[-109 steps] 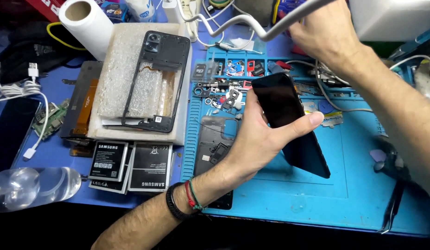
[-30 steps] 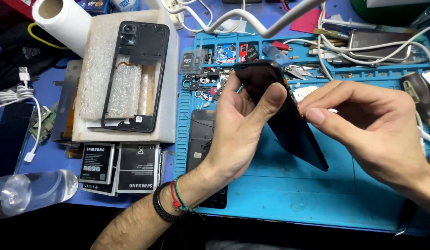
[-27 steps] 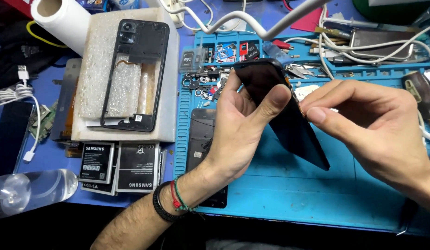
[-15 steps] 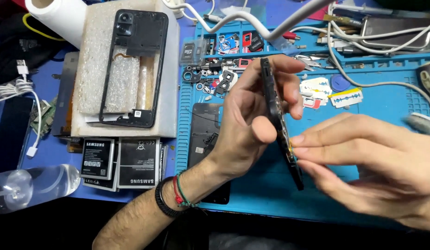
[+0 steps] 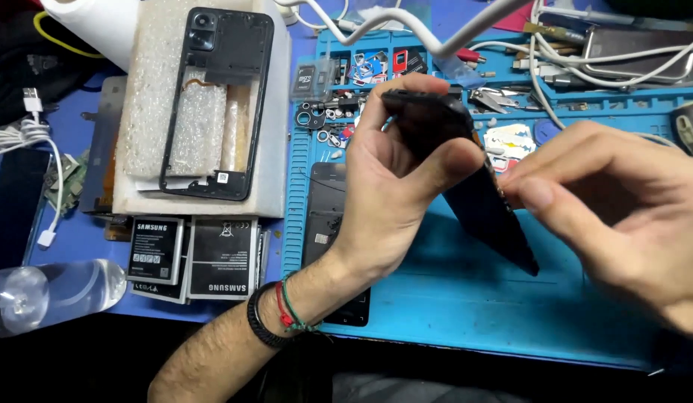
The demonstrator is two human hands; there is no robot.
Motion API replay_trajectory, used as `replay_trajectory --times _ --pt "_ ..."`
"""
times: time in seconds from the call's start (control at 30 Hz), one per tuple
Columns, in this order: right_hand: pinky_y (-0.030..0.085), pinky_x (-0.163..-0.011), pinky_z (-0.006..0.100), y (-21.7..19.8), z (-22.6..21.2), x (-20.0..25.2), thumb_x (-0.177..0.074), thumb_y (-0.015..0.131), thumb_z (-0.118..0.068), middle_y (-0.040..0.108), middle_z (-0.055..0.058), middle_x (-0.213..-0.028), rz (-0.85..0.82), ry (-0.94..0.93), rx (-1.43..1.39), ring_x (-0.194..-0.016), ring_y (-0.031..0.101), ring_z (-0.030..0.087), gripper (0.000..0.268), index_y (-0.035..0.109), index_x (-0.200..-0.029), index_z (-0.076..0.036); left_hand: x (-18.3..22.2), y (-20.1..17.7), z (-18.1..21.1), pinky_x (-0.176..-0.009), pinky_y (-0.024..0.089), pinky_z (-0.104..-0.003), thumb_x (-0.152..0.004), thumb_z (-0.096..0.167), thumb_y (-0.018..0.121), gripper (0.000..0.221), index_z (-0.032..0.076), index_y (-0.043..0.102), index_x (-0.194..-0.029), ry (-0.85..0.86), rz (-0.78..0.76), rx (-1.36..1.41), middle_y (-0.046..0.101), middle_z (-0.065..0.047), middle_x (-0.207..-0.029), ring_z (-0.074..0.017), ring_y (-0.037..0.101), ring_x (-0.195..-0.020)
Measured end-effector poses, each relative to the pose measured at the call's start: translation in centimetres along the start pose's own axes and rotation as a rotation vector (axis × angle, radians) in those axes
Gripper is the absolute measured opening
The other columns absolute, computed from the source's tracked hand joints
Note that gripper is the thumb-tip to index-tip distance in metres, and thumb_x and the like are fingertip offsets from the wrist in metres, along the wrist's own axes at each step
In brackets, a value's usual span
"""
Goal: Testing a mobile phone display by connecting it to the internal hardware and powering the device on.
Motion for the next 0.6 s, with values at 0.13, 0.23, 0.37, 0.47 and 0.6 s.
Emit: replay_trajectory --times 0.13,0.23,0.37,0.47,0.6 --pt "0.056 -0.084 0.032 0.3 1.9 0.0 -0.103 0.065 0.001 0.073 0.019 -0.092 0.053 0.092 -0.155 -0.086 0.069 0.024 0.014 0.067 -0.090 0.008 0.0 0.8 0.3 -0.097 0.060 -0.025 -0.087 0.008 0.089 0.058 0.012 0.056 -0.134 -0.024 -0.026 -0.009 0.068 -0.003 -0.108 -0.0134 0.069 -0.100" --pt "0.054 -0.081 0.032 0.2 2.0 0.1 -0.103 0.064 0.001 0.072 0.019 -0.091 0.070 0.062 -0.184 -0.082 0.067 0.024 0.016 0.065 -0.088 0.007 0.2 1.2 0.5 -0.093 0.060 -0.024 -0.082 0.005 0.091 0.062 0.012 0.056 -0.133 -0.034 -0.031 0.003 0.066 -0.002 -0.105 -0.0111 0.068 -0.096" --pt "0.055 -0.083 0.032 0.2 2.0 0.3 -0.102 0.065 0.000 0.073 0.020 -0.095 0.070 0.077 -0.184 -0.085 0.068 0.024 0.013 0.066 -0.091 0.008 0.3 1.5 0.6 -0.090 0.059 -0.024 -0.082 0.004 0.090 0.062 0.013 0.054 -0.132 -0.029 -0.049 0.010 0.062 -0.002 -0.102 -0.0104 0.065 -0.092" --pt "0.057 -0.085 0.033 0.1 1.9 0.2 -0.102 0.063 0.001 0.072 0.020 -0.093 0.057 0.076 -0.182 -0.087 0.069 0.025 0.014 0.065 -0.090 0.008 0.3 1.2 0.2 -0.093 0.062 -0.028 -0.083 0.001 0.089 0.065 0.012 0.048 -0.132 -0.017 -0.023 0.039 0.067 -0.004 -0.101 -0.0130 0.070 -0.093" --pt "0.057 -0.090 0.032 0.0 1.9 0.2 -0.102 0.064 0.001 0.073 0.019 -0.098 0.040 0.120 -0.198 -0.092 0.070 0.024 0.011 0.066 -0.094 0.007 0.4 0.8 0.0 -0.094 0.063 -0.029 -0.085 -0.003 0.087 0.068 0.012 0.042 -0.133 0.000 0.006 0.077 0.070 -0.009 -0.104 -0.0159 0.073 -0.093"
Point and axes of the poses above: each hand's wrist, its own x-axis away from the middle knuckle, its own y-axis out of the palm, z = x × y, the point moved 7 cm from there along -x, towards the middle knuckle
